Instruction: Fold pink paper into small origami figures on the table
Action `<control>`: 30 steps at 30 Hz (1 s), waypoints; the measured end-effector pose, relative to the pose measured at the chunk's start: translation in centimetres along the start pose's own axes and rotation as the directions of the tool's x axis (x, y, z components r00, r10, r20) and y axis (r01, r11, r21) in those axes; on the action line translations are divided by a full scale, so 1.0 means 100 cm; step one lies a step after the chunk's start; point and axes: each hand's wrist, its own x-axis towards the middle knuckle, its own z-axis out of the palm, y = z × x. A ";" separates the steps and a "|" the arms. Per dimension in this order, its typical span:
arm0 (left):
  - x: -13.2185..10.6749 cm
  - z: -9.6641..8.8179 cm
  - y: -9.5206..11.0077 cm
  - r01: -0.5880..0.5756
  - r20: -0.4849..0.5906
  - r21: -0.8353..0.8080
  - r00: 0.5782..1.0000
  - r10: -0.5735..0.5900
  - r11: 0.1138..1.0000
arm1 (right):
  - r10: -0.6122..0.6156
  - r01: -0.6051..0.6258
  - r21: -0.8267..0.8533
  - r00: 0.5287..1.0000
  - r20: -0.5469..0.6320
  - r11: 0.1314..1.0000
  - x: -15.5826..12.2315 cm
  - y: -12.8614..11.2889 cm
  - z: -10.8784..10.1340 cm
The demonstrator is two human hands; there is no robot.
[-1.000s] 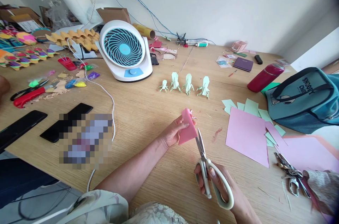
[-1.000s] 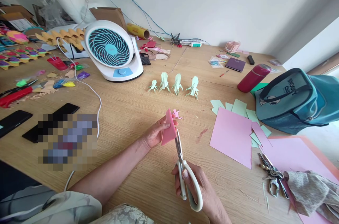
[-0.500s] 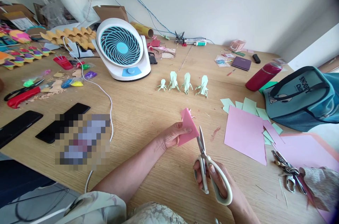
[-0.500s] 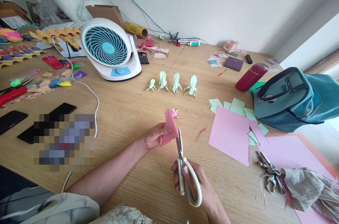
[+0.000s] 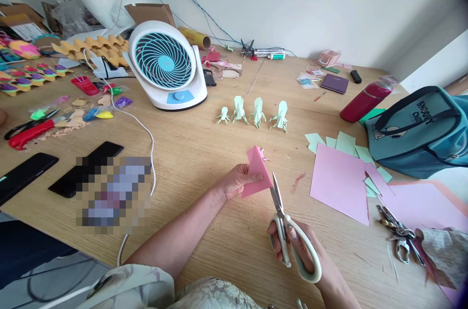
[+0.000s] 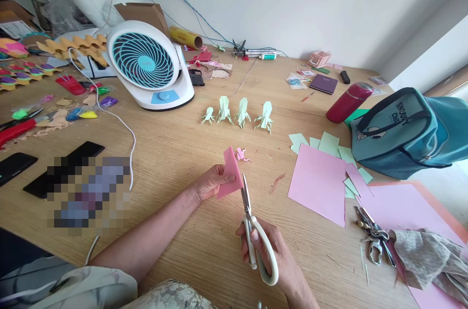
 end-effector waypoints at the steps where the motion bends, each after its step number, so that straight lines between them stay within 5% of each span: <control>1: 0.000 0.000 0.001 -0.003 0.003 0.011 1.000 0.003 1.000 | 0.000 0.000 -0.008 1.000 -0.002 1.000 0.000 -0.001 0.000; 30: -0.002 -0.001 0.007 -0.052 0.038 0.072 0.998 0.049 0.996 | 0.057 -0.058 -0.003 0.991 -0.124 0.998 0.000 -0.007 0.010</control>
